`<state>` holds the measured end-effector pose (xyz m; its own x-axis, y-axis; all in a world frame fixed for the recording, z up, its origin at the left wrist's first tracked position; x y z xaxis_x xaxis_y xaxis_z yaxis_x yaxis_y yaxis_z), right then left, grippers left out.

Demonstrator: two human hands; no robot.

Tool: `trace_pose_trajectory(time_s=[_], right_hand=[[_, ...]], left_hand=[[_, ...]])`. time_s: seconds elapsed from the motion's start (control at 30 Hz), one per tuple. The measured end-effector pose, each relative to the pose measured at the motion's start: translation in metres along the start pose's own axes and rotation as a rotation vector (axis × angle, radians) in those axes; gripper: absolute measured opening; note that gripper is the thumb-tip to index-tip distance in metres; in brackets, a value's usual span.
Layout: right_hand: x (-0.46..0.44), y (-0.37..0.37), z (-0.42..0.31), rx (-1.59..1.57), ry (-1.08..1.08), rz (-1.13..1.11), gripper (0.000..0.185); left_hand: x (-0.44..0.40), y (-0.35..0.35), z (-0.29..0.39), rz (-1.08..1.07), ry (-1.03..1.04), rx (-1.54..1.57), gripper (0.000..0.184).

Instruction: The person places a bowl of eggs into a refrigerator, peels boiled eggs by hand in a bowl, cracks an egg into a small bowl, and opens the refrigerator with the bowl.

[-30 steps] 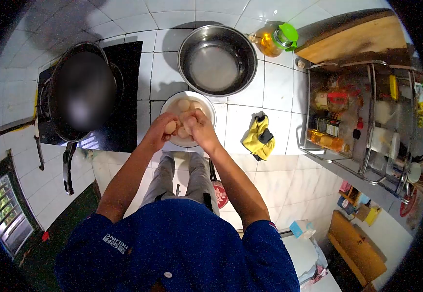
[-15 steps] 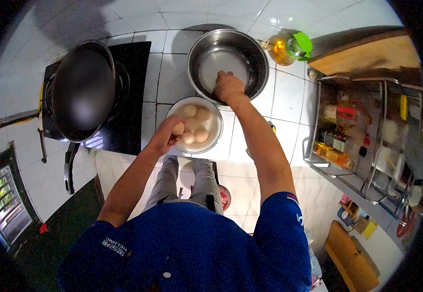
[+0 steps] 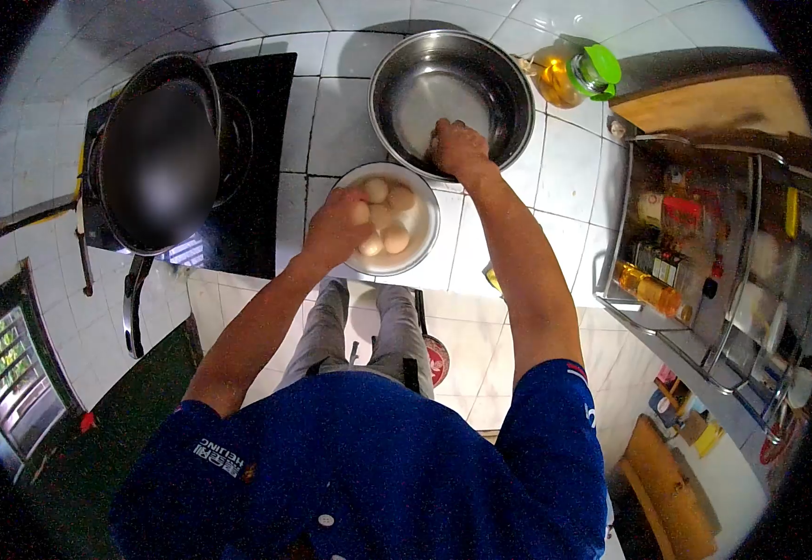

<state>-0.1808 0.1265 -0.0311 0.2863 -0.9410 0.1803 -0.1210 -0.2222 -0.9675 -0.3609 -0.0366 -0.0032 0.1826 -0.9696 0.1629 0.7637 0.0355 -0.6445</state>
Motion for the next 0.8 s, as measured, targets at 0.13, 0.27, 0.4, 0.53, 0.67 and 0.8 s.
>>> trace_pose_trajectory(time_s=[0.13,0.27,0.4,0.53,0.67,0.8], right_hand=[[0.011,-0.017,0.0,-0.022,-0.012,0.004,0.038],[0.053,-0.089,-0.026,-0.342,-0.067,0.349,0.026],[0.126,-0.075,-0.048,-0.695,-0.023,0.422,0.014],[0.157,0.005,-0.075,-0.267,-0.211,0.236,0.023],[0.161,0.03,-0.089,-0.066,-0.24,0.178,0.023],[0.155,0.035,-0.087,-0.11,-0.192,0.126,0.03]], left_hand=[[0.003,0.013,0.007,-0.06,0.145,-0.099,0.046],[0.006,0.016,0.012,-0.028,0.17,-0.144,0.041],[0.003,0.026,0.001,-0.066,0.156,-0.08,0.034],[0.002,0.022,0.005,-0.033,0.158,-0.099,0.033],[0.007,0.012,0.016,0.082,0.427,-0.228,0.031],[0.002,0.014,0.012,0.042,0.35,-0.174,0.03]])
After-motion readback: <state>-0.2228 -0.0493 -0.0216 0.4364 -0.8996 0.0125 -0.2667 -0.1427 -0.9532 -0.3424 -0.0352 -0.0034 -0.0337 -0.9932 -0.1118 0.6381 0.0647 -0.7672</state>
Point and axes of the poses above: each hand's wrist, its own x-axis away from the middle knuckle, its own y-axis out of the palm, z = x × y, the point moved 7 cm from there along -x, towards the middle knuckle, and after that the axes turned 14 degrees about z, right-handed, at the moved point
